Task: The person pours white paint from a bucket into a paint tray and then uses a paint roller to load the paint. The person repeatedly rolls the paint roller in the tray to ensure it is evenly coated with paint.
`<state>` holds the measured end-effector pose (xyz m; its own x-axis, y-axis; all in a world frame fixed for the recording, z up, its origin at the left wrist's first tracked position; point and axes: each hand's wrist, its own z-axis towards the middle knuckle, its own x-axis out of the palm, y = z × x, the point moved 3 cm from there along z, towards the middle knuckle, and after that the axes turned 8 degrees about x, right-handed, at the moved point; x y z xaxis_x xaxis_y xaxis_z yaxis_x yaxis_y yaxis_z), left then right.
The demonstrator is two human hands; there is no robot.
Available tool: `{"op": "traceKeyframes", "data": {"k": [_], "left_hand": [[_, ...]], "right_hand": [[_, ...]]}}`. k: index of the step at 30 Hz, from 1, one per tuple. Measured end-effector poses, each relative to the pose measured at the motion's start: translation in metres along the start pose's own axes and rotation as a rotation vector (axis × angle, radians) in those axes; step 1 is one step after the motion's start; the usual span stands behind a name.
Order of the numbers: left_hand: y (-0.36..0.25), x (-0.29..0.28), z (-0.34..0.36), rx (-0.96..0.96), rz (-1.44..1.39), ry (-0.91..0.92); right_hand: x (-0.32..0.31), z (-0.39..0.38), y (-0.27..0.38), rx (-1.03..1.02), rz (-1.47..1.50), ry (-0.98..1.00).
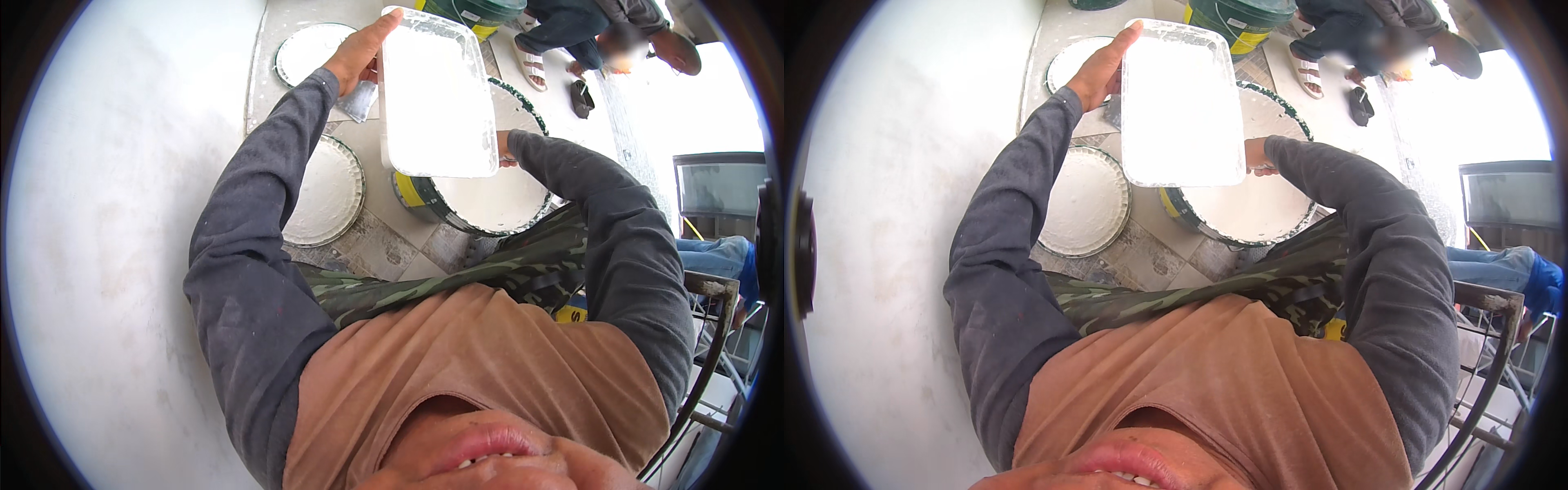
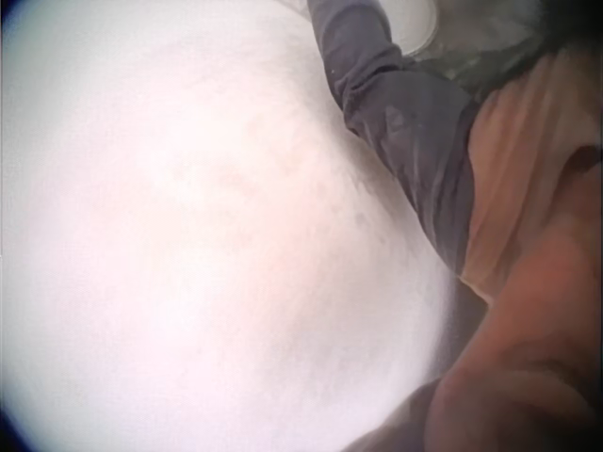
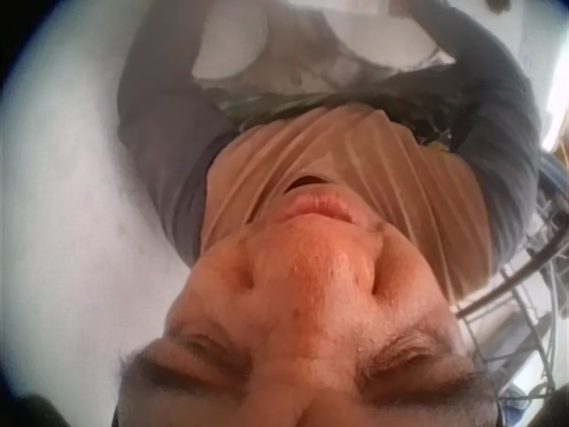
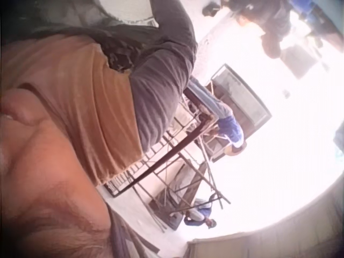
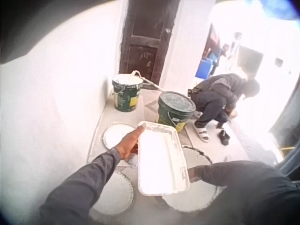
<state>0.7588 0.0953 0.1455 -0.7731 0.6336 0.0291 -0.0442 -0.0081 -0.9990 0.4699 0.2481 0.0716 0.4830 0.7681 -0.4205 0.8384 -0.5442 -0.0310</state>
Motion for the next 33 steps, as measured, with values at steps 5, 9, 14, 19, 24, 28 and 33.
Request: {"op": "traceKeyframes", "data": {"k": [5,9,14,19,24,28,33], "left_hand": [[0.001,0.005,-0.002,0.066,-0.031,-0.118],[0.001,0.003,-0.001,0.037,-0.042,-0.140],[-0.004,0.004,0.000,-0.007,-0.121,-0.074],[-0.006,0.007,-0.002,-0.006,-0.115,-0.135],[-0.004,0.005,-0.001,-0.014,-0.119,-0.148],[-0.002,0.004,0.001,-0.043,-0.150,-0.103],[0.000,0.003,0.001,-0.045,-0.146,-0.152]], "right_hand": [[-0.015,-0.057,-0.045,-0.003,0.156,-0.115],[-0.013,-0.132,-0.091,-0.006,0.346,-0.336],[-0.007,-0.228,-0.131,0.005,0.495,-0.637],[-0.013,-0.313,-0.148,-0.085,0.631,-0.755],[-0.016,-0.363,-0.133,-0.281,0.638,-0.865],[0.000,-0.345,-0.104,-0.440,0.721,-0.945],[0.033,-0.302,-0.070,-0.533,0.822,-1.070]]}}
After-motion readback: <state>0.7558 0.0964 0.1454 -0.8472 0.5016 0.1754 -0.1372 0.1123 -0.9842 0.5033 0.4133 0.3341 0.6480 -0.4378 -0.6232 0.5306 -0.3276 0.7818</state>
